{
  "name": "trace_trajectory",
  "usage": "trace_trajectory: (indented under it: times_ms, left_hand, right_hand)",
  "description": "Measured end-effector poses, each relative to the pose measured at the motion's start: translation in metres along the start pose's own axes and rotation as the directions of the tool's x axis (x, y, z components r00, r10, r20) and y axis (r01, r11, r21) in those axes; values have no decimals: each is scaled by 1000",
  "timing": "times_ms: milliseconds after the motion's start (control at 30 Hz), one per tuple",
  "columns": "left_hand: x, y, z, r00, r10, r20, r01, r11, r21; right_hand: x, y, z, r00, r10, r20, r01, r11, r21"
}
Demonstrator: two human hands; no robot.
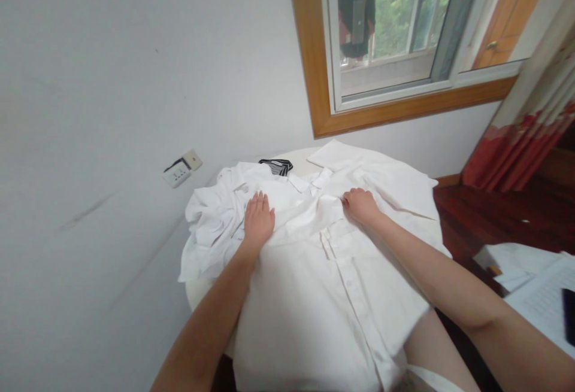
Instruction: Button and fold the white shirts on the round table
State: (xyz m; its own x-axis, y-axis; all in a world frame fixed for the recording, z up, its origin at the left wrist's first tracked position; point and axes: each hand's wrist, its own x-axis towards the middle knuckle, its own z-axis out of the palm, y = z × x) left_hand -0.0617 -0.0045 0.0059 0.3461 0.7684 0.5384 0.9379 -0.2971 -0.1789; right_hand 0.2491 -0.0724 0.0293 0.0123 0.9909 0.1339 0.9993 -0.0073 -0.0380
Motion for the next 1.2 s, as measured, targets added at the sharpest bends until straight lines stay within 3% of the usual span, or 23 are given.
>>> trace_trajectory:
  times_ms: [200,400,500,700,867,1033,1200]
  left_hand:
    - [1,-12,13,998,-66,11,67,994,-82]
    - [0,-16,23,992,-106,72,116,980,-162]
    - [0,-18,26,987,-124,107,142,973,-182]
    - [1,-19,28,983,-112,144,136,975,-173]
    - [1,-18,27,982,-120,146,144,975,-167]
    - [0,-16,25,989,-95,109,111,981,-156]
    - [0,-16,22,994,-71,84,82,986,-143]
  right_hand:
    - [-2,3,-2,999,29,13,-30,999,24]
    - [3,20,-16,972,-107,209,83,989,124]
    - [-1,24,-22,959,-130,251,102,987,122]
    - [-37,17,-22,984,-24,175,26,1000,-6]
    - [-65,3,-19,985,2,171,-14,997,70]
    - [-73,-11,-10,992,30,125,-48,988,148]
    - [-83,-13,-13,997,30,76,-46,973,225]
